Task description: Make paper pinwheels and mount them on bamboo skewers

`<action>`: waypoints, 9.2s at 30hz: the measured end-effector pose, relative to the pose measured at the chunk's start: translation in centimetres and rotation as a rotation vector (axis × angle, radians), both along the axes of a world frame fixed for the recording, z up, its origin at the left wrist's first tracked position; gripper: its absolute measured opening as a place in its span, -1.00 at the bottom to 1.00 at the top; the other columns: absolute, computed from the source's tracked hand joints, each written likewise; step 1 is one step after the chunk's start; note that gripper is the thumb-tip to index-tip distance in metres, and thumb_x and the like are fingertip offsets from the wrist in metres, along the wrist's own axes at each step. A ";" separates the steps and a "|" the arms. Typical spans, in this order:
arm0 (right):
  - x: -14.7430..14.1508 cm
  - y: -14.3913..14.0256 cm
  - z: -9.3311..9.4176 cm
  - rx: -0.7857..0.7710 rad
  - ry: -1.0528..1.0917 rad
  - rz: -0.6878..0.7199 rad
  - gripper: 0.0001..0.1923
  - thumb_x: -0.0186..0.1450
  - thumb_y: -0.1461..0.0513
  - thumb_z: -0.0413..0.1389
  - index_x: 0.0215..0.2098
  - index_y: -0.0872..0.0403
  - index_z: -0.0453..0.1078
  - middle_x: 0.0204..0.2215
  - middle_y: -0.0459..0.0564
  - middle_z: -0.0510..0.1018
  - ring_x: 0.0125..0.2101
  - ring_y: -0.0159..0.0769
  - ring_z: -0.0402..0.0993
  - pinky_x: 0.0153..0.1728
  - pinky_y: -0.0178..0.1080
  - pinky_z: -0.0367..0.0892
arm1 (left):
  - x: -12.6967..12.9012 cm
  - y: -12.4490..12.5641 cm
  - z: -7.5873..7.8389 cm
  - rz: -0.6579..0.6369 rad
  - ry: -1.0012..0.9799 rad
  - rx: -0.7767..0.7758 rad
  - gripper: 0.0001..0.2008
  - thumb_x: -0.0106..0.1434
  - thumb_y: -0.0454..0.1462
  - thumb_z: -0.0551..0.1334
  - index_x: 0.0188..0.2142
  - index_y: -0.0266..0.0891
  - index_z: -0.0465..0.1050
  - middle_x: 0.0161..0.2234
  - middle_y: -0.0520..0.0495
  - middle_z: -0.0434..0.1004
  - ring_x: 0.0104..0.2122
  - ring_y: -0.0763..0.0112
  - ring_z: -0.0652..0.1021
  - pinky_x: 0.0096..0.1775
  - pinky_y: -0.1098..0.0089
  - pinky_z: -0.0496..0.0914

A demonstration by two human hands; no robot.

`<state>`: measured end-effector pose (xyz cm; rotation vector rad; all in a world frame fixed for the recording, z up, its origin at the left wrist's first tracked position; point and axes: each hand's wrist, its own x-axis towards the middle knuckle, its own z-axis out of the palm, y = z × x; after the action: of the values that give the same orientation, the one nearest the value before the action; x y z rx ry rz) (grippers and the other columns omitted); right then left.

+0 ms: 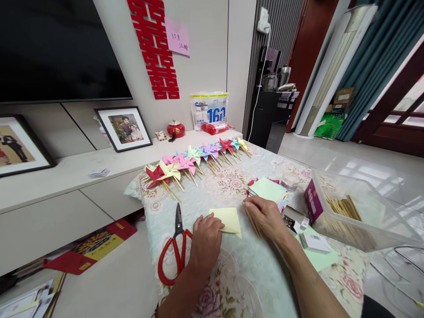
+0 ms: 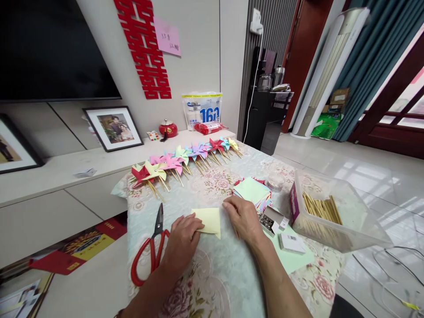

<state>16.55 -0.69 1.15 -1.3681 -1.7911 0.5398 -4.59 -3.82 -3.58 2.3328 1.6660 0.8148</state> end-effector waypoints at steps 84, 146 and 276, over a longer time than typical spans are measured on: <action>-0.9 0.0 -0.1 -0.281 -0.055 -0.203 -0.88 0.20 0.27 0.11 -0.50 0.08 0.35 -0.55 -0.07 0.45 -0.50 -0.33 0.30 -0.42 -0.28 0.08 | 5.6 0.7 1.9 0.055 -1.342 -0.680 -0.70 -0.05 -0.25 0.39 -0.29 -0.33 0.49 -0.52 0.04 0.49 -0.55 0.41 0.55 -0.50 0.43 0.39; -2.0 -0.1 0.1 -0.498 0.194 -0.068 -0.81 0.15 0.13 0.00 -0.57 0.03 0.22 -0.69 -0.20 0.26 -0.68 -0.45 0.13 -0.62 -0.34 0.07 | 5.5 0.4 2.0 0.043 -1.496 -0.678 -0.75 -0.01 -0.27 0.35 -0.31 -0.29 0.45 -0.49 0.07 0.44 -0.53 0.55 0.37 -0.45 0.47 0.21; -1.9 -0.4 -0.1 -0.641 0.837 0.211 -0.61 0.05 0.01 0.38 -0.39 0.14 0.47 -0.71 -0.22 0.39 -0.70 -0.52 0.22 -0.62 -0.40 0.10 | 5.7 -0.8 2.5 -0.212 -1.270 -0.923 -0.56 0.14 0.08 0.24 -0.29 -0.27 0.35 -0.56 0.12 0.35 -0.68 0.61 0.32 -0.60 0.49 0.07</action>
<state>14.64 -1.07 1.05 -1.0704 -1.0877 1.6280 1.10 -4.58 -1.11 0.9100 0.8475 0.8780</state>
